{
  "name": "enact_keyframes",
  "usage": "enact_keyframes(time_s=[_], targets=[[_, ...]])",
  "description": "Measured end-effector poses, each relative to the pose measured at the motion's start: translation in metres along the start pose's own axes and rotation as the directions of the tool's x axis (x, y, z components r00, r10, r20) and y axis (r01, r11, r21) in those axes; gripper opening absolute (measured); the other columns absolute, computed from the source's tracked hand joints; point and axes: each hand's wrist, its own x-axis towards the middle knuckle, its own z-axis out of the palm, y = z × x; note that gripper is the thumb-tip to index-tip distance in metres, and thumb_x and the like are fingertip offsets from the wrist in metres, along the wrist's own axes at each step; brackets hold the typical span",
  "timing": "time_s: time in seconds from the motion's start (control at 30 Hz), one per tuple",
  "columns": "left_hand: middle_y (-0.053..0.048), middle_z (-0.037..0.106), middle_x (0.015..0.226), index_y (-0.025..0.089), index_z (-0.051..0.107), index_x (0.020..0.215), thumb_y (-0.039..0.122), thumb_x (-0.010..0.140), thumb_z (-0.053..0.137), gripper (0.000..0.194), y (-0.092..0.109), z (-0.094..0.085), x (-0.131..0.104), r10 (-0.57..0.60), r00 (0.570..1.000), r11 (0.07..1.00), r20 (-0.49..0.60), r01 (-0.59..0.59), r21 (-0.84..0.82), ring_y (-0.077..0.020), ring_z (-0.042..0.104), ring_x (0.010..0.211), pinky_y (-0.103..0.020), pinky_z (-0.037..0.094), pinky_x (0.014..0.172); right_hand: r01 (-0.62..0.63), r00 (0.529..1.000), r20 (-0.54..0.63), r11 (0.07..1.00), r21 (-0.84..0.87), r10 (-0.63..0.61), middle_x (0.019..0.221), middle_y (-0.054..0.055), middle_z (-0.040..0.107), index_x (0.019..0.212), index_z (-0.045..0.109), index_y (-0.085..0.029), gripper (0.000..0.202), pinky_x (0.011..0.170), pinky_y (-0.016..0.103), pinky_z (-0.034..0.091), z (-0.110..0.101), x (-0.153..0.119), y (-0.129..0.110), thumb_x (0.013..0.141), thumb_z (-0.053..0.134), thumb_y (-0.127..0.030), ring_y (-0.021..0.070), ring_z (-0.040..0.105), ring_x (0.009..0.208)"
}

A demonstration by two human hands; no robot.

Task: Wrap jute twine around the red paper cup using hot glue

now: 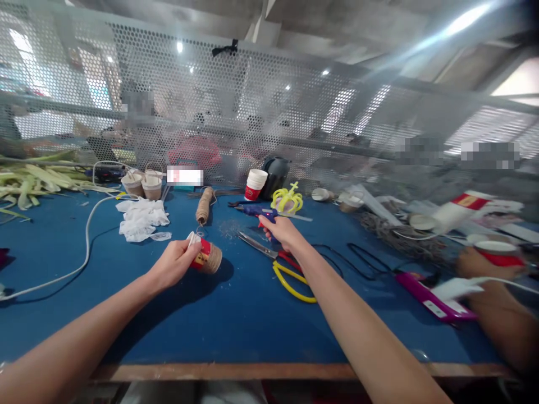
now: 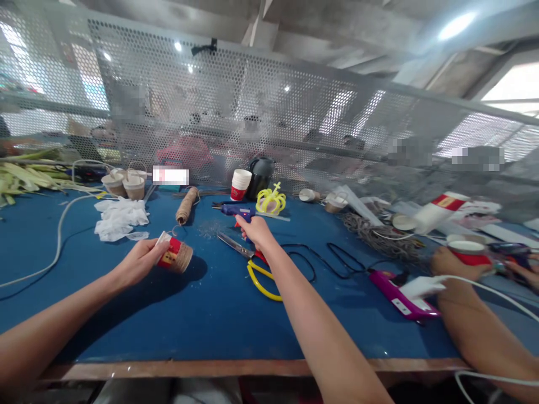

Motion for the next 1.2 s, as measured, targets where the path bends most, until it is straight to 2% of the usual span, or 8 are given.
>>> enact_keyframes(time_s=[0.2,0.4,0.5,0.57,0.67,0.87,1.07,1.2], targets=[[0.002,0.043,0.053,0.011,0.052,0.061,0.045,0.078,0.036,0.041,0.004,0.0,-0.002,0.031,0.999,0.999,0.018,-0.031,0.022,-0.0096,0.034,0.051,-0.021,0.028,0.047,-0.06,0.998,-0.002,0.967,-0.246,0.062,0.049,0.01,0.057,0.05,0.054,-0.012,0.034,0.052,0.026,0.041,0.008,0.023,0.011,0.071,0.057,-0.038,0.0192,0.059,0.054],[0.003,0.036,0.052,0.014,0.046,0.056,0.041,0.079,0.034,0.038,0.009,0.001,-0.005,0.056,0.998,0.992,0.016,-0.058,0.11,-0.0089,0.029,0.05,-0.021,0.025,0.046,0.089,0.996,0.032,0.941,-0.325,-0.083,0.089,0.017,0.063,0.073,0.065,-0.012,0.027,0.075,0.031,0.038,0.02,-0.006,-0.028,0.077,0.051,-0.035,0.024,0.055,0.093],[0.004,0.032,0.05,0.016,0.041,0.053,0.04,0.079,0.034,0.037,0.012,0.002,-0.008,0.096,0.995,0.983,0.036,-0.1,0.156,-0.0086,0.027,0.049,-0.021,0.022,0.045,0.222,0.954,0.25,0.947,-0.23,-0.163,0.073,0.007,0.066,0.069,0.068,-0.018,0.044,0.068,0.027,0.041,0.035,-0.033,-0.051,0.078,0.043,-0.053,0.0175,0.059,0.075],[0.004,0.031,0.05,0.016,0.039,0.052,0.039,0.08,0.033,0.036,0.014,0.002,-0.01,0.133,0.989,0.974,0.058,-0.141,0.179,-0.0084,0.026,0.048,-0.022,0.021,0.045,0.268,0.866,0.444,0.963,-0.026,-0.229,0.072,0.004,0.066,0.072,0.069,-0.018,0.052,0.066,0.026,0.042,0.047,-0.048,-0.062,0.078,0.037,-0.058,0.0149,0.057,0.069],[0.005,0.031,0.048,0.017,0.038,0.052,0.037,0.08,0.033,0.035,0.016,0.003,-0.012,0.161,0.984,0.96,0.079,-0.174,0.218,-0.0083,0.027,0.047,-0.022,0.022,0.046,0.128,0.776,0.563,0.945,0.3,-0.284,0.075,0.004,0.066,0.077,0.068,-0.015,0.045,0.067,0.027,0.043,0.063,-0.062,-0.071,0.073,0.048,-0.056,0.0134,0.057,0.068],[0.004,0.035,0.047,0.016,0.043,0.052,0.041,0.078,0.039,0.036,0.015,0.003,-0.01,0.074,0.995,0.99,0.073,-0.082,0.112,-0.0079,0.029,0.045,-0.022,0.021,0.044,0.023,0.887,0.364,0.813,0.582,-0.286,0.072,0.0,0.064,0.068,0.064,-0.015,0.015,0.075,0.025,0.04,0.061,-0.072,-0.076,0.061,0.067,-0.028,0.0094,0.055,0.069],[0.0,0.055,0.06,0.009,0.058,0.077,0.045,0.07,0.05,0.037,0.018,0.004,-0.008,-0.095,0.979,0.918,0.181,0.157,-0.365,-0.0094,0.044,0.052,-0.02,0.033,0.05,0.126,0.918,0.224,0.776,0.618,-0.327,0.069,0.0,0.061,0.068,0.061,-0.015,0.017,0.062,0.023,0.037,0.034,-0.08,-0.071,0.066,0.063,-0.031,0.0082,0.051,0.064],[-0.001,0.057,0.061,0.009,0.059,0.078,0.041,0.067,0.055,0.034,0.02,0.006,-0.009,-0.139,0.97,0.862,0.198,0.217,-0.458,-0.0093,0.047,0.052,-0.02,0.035,0.052,0.163,0.927,0.173,0.77,0.616,-0.334,0.065,0.0,0.059,0.067,0.058,-0.014,0.019,0.057,0.022,0.036,0.032,-0.081,-0.063,0.069,0.06,-0.033,0.0079,0.05,0.06]])
